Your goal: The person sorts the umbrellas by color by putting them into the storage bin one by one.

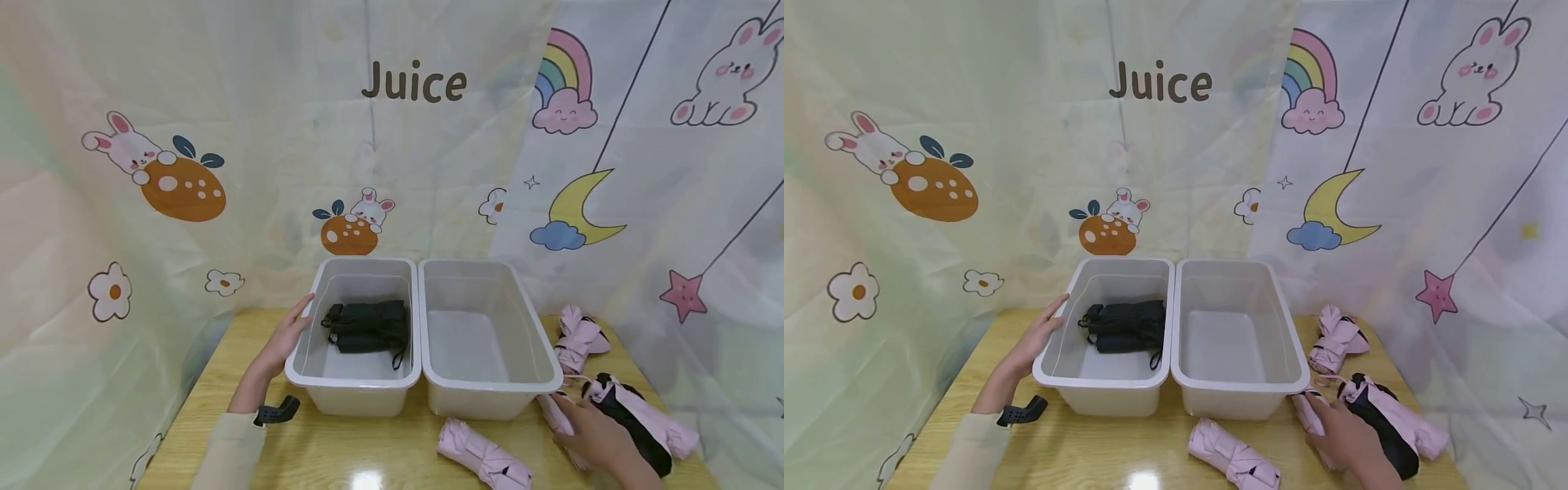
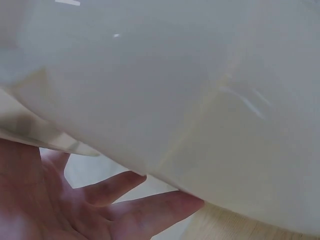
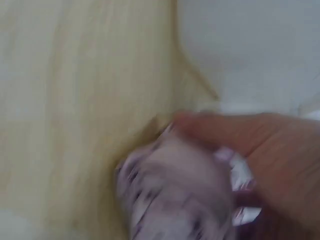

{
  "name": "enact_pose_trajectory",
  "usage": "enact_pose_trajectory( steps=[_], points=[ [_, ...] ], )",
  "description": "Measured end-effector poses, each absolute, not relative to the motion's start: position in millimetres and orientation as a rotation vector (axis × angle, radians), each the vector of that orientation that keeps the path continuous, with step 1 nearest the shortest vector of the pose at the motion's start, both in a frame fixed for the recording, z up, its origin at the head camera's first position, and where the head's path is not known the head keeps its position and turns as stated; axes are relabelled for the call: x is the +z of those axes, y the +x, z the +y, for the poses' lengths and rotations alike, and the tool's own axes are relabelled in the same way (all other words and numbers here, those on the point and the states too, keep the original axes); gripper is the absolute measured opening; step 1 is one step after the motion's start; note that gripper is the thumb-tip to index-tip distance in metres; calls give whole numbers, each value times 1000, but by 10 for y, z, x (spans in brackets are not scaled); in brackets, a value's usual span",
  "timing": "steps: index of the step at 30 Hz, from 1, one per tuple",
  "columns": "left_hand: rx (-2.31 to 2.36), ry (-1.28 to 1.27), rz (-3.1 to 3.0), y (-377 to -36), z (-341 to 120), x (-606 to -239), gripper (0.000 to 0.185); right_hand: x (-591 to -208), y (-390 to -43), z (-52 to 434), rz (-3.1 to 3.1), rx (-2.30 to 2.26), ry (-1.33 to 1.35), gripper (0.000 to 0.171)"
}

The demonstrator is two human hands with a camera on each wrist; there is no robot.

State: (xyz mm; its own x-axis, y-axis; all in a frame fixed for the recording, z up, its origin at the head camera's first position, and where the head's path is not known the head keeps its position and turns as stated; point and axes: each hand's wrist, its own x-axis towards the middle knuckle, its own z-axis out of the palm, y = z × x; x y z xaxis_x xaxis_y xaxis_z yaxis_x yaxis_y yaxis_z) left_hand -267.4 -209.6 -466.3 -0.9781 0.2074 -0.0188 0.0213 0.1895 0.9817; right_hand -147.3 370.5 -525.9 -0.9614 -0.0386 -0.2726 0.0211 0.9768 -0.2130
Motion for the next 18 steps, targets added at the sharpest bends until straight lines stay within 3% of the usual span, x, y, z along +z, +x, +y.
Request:
enact_pose_trajectory(
  steps=[9,18],
  points=[
    [1901,203,2237,-2676,-2114,-4620,56,-5368,-1395,3815,2899,-296,-42,99],
    [1910,190,2212,-2571,-2040,-4413,56,-5398,-1391,3939,3001,-406,-66,78]
  ],
)
